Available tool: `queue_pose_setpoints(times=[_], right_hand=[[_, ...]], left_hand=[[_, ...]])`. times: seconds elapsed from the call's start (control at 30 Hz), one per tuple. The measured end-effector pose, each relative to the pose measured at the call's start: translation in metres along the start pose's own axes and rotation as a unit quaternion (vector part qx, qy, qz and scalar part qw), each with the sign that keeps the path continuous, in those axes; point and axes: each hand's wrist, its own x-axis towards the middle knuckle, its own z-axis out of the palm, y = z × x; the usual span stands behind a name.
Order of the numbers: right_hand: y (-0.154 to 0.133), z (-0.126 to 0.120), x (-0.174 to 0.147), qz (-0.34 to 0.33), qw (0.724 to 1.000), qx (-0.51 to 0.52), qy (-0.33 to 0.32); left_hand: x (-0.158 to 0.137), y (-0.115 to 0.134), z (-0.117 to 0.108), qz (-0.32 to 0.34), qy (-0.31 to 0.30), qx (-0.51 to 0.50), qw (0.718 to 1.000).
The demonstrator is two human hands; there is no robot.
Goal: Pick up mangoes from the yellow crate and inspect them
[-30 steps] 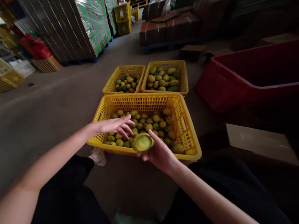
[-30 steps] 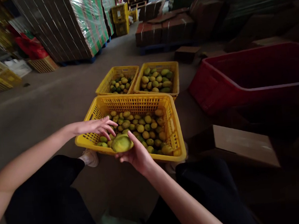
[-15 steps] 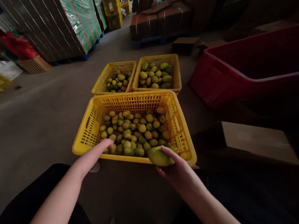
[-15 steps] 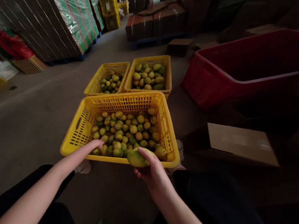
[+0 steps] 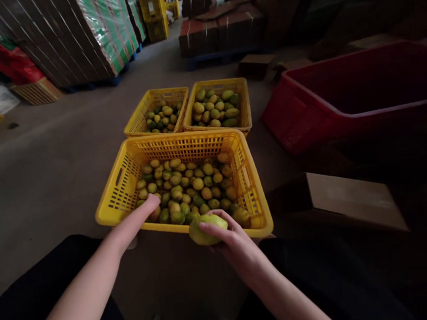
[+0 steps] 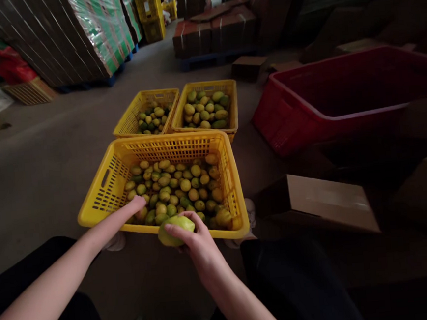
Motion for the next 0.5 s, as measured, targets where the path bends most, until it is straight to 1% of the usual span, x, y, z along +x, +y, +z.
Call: queue_pose_setpoints(times=[0.1,0.17,0.23,0.3,0.33,0.37,0.4,0.43,0.47,0.5], right_hand=[[0.006,0.013,0.006,-0.033,0.999,0.014,-0.038],[0.010,0.020,0.009,-0.041,0.997,0.024,-0.067],[0.012,0.024,0.009,-0.051,0.994,0.027,-0.090],[0.014,0.025,0.009,-0.074,0.991,0.027,-0.104],[0.014,0.025,0.009,-0.087,0.990,0.027,-0.108],[0.015,0.025,0.009,-0.098,0.989,0.029,-0.111],[0.015,0.026,0.010,-0.106,0.988,0.030,-0.112],[0.015,0.027,0.011,-0.110,0.987,0.033,-0.115],[0.015,0.029,0.012,-0.112,0.986,0.037,-0.119],[0.013,0.033,0.012,-0.114,0.985,0.045,-0.125]], left_hand=[[0.000,-0.008,-0.015,-0.003,0.085,0.025,0.996],[-0.013,-0.016,-0.033,0.001,0.122,0.031,0.992],[-0.037,-0.019,-0.056,0.010,0.157,0.036,0.987],[-0.072,-0.016,-0.078,0.036,0.219,0.029,0.975],[-0.092,-0.012,-0.086,0.054,0.257,0.009,0.965],[-0.112,-0.007,-0.091,0.074,0.292,-0.029,0.953],[-0.131,-0.001,-0.093,0.095,0.317,-0.089,0.939],[-0.148,0.004,-0.091,0.118,0.324,-0.173,0.923],[-0.162,0.009,-0.087,0.143,0.307,-0.272,0.901],[-0.172,0.014,-0.080,0.165,0.267,-0.380,0.870]])
